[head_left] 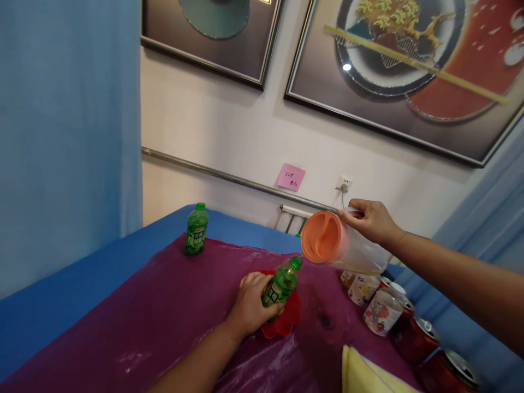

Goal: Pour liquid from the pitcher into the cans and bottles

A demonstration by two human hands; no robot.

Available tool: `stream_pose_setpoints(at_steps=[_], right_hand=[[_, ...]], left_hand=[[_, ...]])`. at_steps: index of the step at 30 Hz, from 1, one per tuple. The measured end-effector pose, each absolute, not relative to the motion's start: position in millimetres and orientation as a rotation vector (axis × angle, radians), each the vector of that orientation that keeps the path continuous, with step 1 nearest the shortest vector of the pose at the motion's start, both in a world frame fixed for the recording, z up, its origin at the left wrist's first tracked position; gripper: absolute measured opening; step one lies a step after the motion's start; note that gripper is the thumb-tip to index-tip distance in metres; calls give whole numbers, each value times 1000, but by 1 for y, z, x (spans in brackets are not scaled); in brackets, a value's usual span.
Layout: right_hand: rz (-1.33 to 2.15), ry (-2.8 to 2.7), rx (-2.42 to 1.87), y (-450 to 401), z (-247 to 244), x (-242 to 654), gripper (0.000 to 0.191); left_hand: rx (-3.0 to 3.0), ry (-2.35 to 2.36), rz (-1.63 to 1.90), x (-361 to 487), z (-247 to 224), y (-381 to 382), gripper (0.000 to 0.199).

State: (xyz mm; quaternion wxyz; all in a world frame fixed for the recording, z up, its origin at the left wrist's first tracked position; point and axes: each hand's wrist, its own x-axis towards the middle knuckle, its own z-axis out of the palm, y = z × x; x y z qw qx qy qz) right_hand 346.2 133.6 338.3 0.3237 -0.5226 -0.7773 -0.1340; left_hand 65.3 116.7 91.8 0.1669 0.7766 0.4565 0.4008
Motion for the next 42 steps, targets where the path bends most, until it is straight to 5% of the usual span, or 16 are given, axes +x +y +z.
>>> stream_pose_setpoints(at_steps=[42], right_hand=[[-378, -2023, -1375, 125, 345, 346, 53]], left_hand=[[2200, 1288, 1144, 64, 96, 114, 49]])
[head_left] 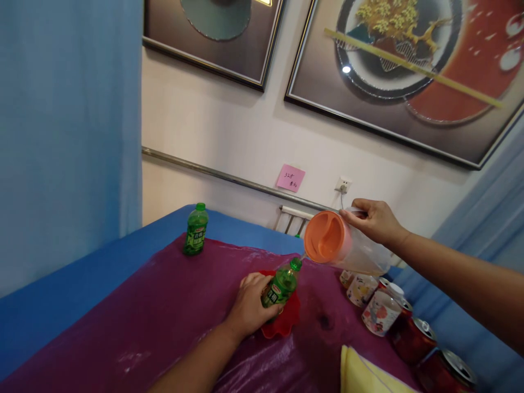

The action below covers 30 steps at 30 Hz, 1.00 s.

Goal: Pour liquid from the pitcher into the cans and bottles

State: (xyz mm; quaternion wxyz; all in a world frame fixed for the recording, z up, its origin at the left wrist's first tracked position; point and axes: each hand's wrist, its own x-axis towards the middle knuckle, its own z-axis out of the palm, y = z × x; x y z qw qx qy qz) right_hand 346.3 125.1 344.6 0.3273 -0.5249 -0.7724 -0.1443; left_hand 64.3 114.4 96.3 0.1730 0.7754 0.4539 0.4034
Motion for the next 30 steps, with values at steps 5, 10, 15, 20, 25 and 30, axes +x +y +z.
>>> stream_pose_setpoints(at_steps=[5, 10, 15, 20, 25, 30], right_hand=[[-386, -2024, -1371, 126, 344, 347, 53], [-372, -2016, -1393, 127, 343, 349, 53], [-383, -2021, -1389, 127, 344, 348, 54], [-382, -2021, -1390, 127, 344, 348, 53], [-374, -2033, -1385, 127, 343, 348, 51], [-383, -2034, -1379, 127, 344, 347, 51]], left_hand=[[2192, 1293, 1123, 64, 99, 113, 47], [2198, 1284, 1116, 64, 98, 114, 47], [2204, 1263, 1126, 63, 95, 114, 46], [2197, 1279, 1122, 64, 95, 114, 47], [2202, 1270, 1127, 64, 95, 114, 49], [2195, 1271, 1120, 65, 96, 114, 50]])
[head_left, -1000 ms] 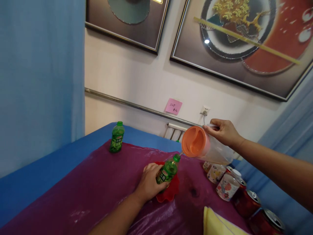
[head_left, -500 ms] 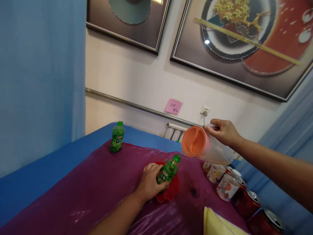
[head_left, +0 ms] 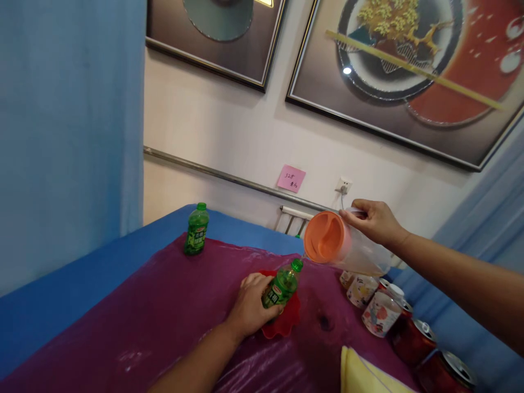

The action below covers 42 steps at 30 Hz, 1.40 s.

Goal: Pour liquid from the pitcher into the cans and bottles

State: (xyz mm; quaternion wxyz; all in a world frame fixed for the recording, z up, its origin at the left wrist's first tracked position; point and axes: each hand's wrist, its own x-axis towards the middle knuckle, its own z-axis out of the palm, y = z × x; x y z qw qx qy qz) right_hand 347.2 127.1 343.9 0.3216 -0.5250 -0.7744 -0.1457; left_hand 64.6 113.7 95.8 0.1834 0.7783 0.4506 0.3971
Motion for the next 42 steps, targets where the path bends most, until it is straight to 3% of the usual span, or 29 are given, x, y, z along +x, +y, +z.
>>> stream_pose_setpoints(at_steps=[42], right_hand=[[-377, -2041, -1404, 123, 344, 346, 49]], left_hand=[[2195, 1273, 1114, 63, 96, 111, 48]])
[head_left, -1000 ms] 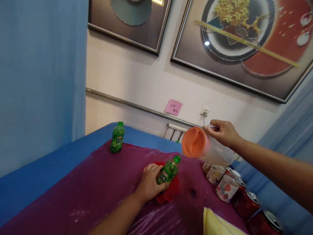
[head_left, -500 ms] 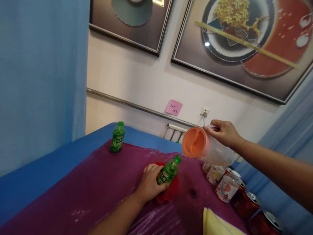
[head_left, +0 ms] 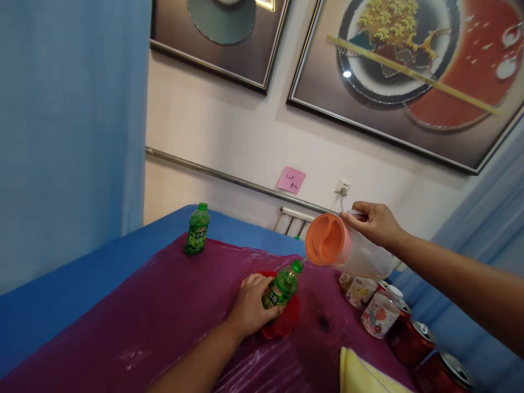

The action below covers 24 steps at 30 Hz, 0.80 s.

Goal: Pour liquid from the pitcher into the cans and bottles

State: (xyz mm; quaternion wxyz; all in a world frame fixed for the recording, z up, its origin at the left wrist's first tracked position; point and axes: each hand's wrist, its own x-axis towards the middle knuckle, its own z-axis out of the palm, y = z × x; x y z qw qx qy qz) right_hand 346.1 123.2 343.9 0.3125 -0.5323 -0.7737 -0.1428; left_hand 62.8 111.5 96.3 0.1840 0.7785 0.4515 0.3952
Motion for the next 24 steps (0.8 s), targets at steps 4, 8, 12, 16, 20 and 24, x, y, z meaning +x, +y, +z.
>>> stream_pose_setpoints(at_steps=[4, 8, 12, 16, 20, 24], right_hand=[[-385, -2044, -1401, 123, 344, 345, 50], [-389, -2054, -1398, 123, 345, 343, 50], [-384, -2047, -1408, 123, 345, 342, 50], [-378, -2046, -1401, 123, 345, 342, 50], [-379, -2047, -1403, 123, 345, 342, 49], [-373, -2058, -1402, 123, 345, 342, 49]], left_hand=[[2193, 1270, 1114, 62, 97, 111, 50], [2190, 1265, 1107, 62, 98, 111, 47], [2191, 1253, 1120, 62, 96, 111, 45], [2182, 1256, 1117, 62, 97, 111, 46], [2191, 1255, 1109, 62, 98, 110, 45], [2199, 1254, 1114, 62, 98, 110, 43]])
